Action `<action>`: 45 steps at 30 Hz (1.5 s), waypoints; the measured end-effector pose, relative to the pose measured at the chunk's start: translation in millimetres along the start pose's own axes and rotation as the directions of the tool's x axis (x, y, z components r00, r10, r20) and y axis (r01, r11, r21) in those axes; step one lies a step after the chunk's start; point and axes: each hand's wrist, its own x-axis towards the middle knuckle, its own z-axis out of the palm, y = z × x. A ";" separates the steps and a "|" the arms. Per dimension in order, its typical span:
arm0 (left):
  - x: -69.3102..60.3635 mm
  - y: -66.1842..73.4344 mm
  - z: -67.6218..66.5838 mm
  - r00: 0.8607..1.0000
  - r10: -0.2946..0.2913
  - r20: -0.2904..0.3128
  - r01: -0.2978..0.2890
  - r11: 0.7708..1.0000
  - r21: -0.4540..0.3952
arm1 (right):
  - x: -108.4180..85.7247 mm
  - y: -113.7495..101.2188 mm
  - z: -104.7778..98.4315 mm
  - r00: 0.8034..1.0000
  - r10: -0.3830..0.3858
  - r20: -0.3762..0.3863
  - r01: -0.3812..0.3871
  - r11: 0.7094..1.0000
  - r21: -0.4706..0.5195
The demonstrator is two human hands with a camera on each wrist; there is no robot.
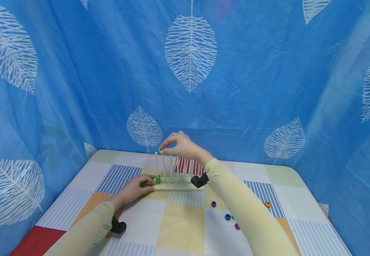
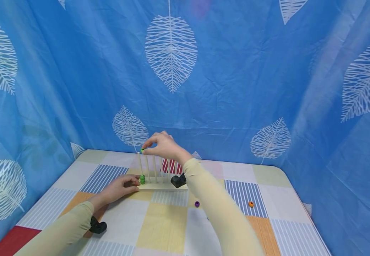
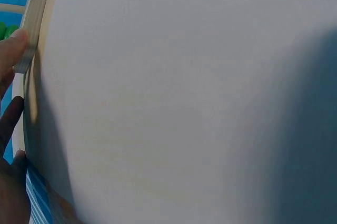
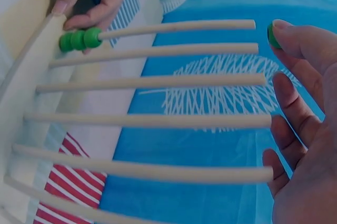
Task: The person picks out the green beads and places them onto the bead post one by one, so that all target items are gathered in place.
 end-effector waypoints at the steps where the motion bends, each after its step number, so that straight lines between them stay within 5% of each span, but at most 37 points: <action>1: -0.1 0.0 -0.2 1.000 0.001 0.002 -0.001 1.000 -0.003 | 1.0 -0.8 1.3 1.000 0.001 0.000 -0.001 1.000 0.001; 19: -0.9 -0.3 0.7 1.000 -0.006 -0.004 0.006 1.000 0.002 | 9.9 -6.1 10.5 0.999 0.032 0.005 -0.032 0.999 0.003; 45: -1.9 2.8 0.4 1.000 -0.023 0.001 0.023 1.000 0.007 | 16.5 -2.2 4.5 0.992 0.023 0.124 -0.030 0.998 0.056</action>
